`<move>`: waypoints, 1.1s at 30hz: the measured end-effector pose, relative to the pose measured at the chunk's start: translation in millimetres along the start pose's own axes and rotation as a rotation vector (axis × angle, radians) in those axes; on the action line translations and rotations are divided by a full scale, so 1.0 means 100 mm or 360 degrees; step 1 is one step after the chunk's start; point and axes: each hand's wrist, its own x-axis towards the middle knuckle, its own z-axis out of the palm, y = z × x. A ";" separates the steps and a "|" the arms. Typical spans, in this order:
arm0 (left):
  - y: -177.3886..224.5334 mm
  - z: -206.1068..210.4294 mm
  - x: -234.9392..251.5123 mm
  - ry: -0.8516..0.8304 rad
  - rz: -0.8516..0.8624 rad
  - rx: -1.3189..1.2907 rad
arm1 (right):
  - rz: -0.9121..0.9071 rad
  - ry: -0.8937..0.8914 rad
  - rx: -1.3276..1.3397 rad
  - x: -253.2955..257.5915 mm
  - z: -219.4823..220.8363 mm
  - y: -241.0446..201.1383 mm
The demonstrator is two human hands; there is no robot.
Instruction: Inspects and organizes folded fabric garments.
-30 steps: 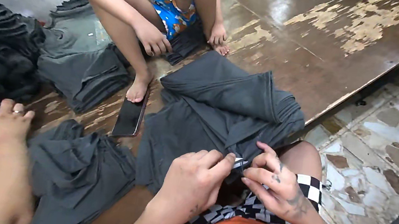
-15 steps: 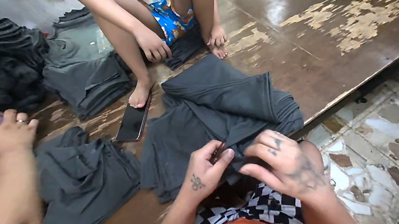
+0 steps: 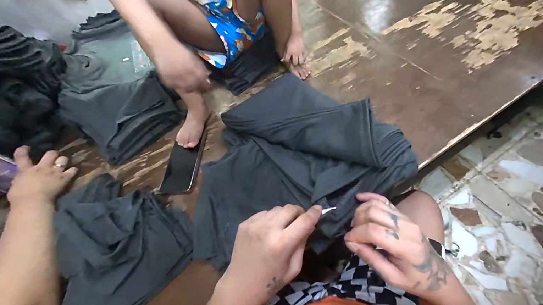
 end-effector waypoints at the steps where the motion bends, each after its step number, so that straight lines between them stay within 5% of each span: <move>1: -0.02 0.01 -0.01 0.0016 -0.0014 -0.0076 | -0.0041 -0.0037 0.0045 -0.01 -0.01 -0.02; 5: -0.04 0.06 -0.09 0.0253 -0.0251 -0.0546 | -0.0140 -0.0103 0.0135 0.04 -0.14 -0.07; 9: 0.14 0.27 0.06 0.0386 -0.0755 -0.1082 | 0.0072 -0.0068 -0.0354 0.22 -0.06 0.08; 13: 0.31 0.41 0.11 0.0592 -0.0515 -0.1671 | 0.0123 0.0019 -0.0246 0.31 0.21 0.38; 16: 0.25 0.40 0.09 0.0611 -0.0538 -0.1386 | 0.0193 0.0028 0.0027 0.28 0.12 0.40; 19: 0.23 0.37 0.15 0.0185 -0.0710 -0.0955 | 0.0218 -0.0070 0.0196 0.22 0.05 0.39; 27: 0.11 0.41 0.00 0.0276 -0.0334 -0.1647 | 0.0284 -0.0089 0.0264 0.18 0.01 0.35; 33: 0.21 0.29 0.07 0.0195 -0.0566 -0.1017 | 0.0159 -0.0068 0.0160 0.16 0.10 0.29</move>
